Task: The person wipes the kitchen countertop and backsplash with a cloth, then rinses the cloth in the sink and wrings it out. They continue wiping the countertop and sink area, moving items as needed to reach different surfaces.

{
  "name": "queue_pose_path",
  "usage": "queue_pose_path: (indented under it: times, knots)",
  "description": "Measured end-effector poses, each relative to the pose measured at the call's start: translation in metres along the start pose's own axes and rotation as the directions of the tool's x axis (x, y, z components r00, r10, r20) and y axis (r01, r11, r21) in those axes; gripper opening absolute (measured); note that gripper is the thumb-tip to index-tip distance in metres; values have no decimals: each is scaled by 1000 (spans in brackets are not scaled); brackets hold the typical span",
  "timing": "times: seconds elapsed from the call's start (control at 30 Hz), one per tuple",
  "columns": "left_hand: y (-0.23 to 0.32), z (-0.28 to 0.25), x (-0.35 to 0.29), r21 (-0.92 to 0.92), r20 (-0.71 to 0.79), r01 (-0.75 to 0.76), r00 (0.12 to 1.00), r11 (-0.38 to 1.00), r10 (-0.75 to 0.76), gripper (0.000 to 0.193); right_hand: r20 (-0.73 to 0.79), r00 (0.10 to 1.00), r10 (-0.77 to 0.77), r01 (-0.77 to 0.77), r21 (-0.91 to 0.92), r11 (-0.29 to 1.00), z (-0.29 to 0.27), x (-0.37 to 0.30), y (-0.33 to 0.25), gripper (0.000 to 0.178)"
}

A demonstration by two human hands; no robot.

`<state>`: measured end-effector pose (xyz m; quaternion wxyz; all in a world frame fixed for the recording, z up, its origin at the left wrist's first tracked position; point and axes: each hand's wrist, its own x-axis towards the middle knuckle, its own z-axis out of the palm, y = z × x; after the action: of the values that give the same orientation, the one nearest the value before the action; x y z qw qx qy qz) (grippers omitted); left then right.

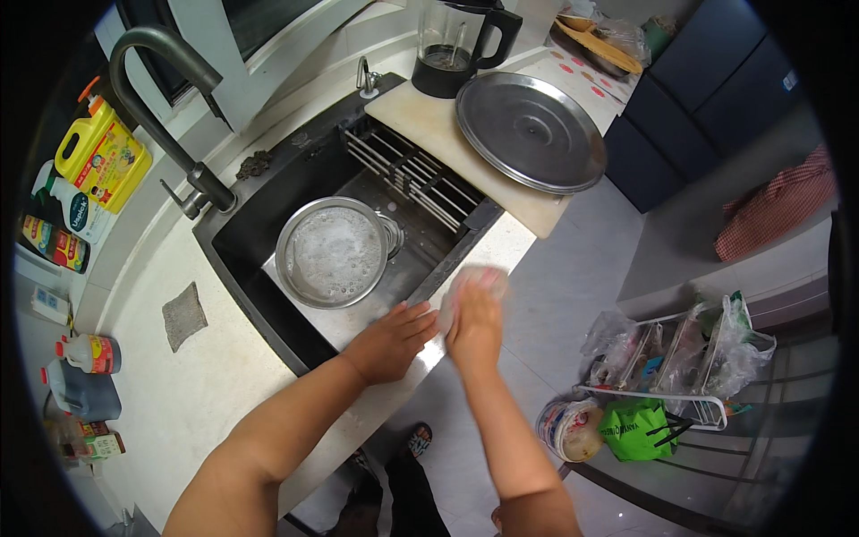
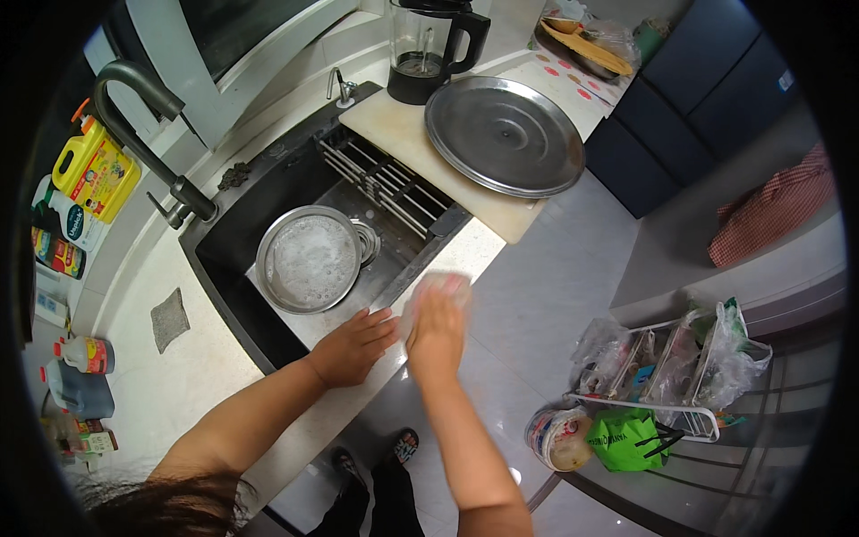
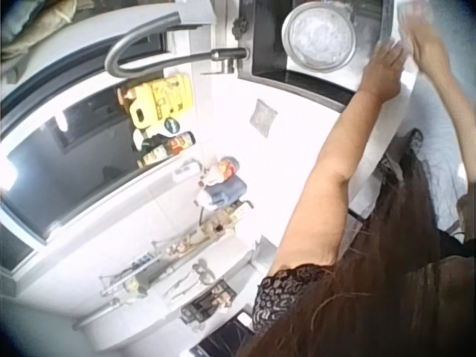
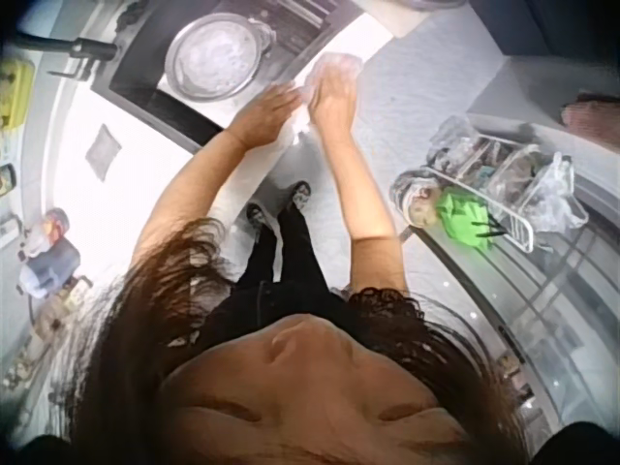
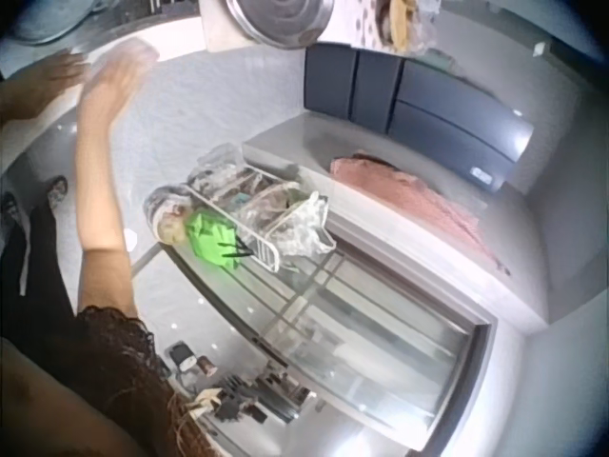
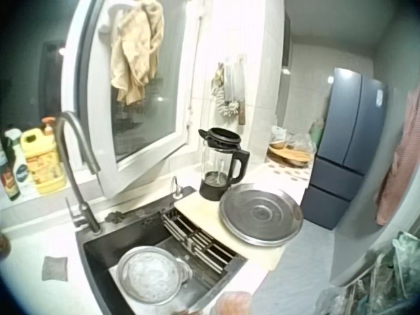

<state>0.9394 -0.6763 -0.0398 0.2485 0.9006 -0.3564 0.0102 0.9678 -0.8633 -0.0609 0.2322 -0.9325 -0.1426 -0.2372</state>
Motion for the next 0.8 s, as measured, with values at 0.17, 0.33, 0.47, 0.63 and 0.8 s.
queue_pose_path:
  times: [0.17,0.33,0.47,0.63,0.8]
  knots:
    - [-1,0,-1,55,-3,-39,999,998,40,41,-18,1000,-25,24,-88,996,-2,4,1,36]
    - [8,2,12,23,7,-9,1000,1000,9,41,-20,997,72,-75,-219,973,-3,85,51,32]
    - [5,0,7,66,13,-16,1000,998,15,40,31,998,46,-42,-131,991,-4,28,22,35]
    - [4,-4,1,37,-35,4,999,999,-2,38,52,997,-48,50,-45,998,-16,4,-2,36]
    - [10,-1,13,21,-22,-28,999,999,28,38,112,986,124,-102,-184,978,-5,97,59,55]
